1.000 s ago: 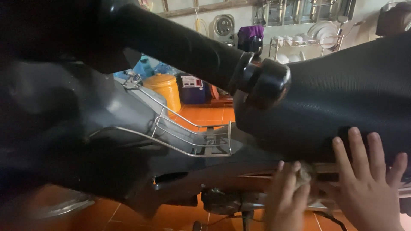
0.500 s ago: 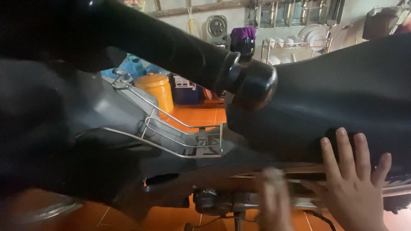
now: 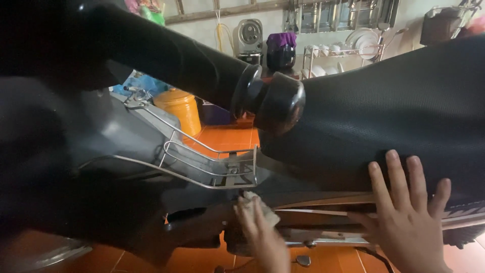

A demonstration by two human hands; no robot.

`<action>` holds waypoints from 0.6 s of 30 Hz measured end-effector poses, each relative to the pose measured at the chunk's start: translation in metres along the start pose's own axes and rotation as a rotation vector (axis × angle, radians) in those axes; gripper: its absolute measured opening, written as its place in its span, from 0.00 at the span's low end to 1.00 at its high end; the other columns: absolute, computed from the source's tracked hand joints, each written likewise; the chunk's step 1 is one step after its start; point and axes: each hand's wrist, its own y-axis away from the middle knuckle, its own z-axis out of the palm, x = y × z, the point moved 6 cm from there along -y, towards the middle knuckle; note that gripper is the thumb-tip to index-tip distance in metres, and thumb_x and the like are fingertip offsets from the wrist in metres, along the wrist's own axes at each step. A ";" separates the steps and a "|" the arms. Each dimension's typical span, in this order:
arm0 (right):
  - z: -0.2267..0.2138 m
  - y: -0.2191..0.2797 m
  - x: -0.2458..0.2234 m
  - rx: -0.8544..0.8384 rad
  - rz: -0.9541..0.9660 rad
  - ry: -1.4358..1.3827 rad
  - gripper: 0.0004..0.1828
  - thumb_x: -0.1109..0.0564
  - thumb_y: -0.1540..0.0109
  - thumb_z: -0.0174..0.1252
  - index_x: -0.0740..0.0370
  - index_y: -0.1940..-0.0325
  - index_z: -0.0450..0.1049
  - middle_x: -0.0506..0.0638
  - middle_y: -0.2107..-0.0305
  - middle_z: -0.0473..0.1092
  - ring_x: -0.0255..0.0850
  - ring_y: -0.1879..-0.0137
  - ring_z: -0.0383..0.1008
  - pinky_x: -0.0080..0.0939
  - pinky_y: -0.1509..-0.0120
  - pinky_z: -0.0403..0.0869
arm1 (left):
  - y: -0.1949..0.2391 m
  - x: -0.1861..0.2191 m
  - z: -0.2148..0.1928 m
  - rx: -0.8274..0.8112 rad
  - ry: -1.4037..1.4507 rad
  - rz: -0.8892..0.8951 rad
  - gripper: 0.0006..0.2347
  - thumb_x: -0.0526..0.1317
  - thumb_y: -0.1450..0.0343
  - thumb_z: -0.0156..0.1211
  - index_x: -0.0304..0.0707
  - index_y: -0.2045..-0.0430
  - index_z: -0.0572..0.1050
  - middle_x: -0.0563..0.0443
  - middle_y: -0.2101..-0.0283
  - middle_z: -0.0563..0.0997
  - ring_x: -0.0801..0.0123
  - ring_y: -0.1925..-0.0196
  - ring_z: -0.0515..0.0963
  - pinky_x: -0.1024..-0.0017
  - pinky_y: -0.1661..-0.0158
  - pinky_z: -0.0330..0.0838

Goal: The person wipes the body of a black motorcycle with a cloth. They clean the front fairing, the area around the handlebars, and the side panels near the seat.

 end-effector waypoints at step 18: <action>-0.002 0.000 0.001 0.007 0.008 -0.009 0.59 0.23 0.53 0.56 0.54 0.22 0.66 0.56 0.20 0.59 0.60 0.15 0.58 0.82 0.24 0.63 | -0.009 0.003 -0.004 0.120 0.032 0.184 0.42 0.15 0.39 0.49 0.57 0.28 0.58 0.51 0.20 0.49 0.49 0.19 0.41 0.44 0.30 0.55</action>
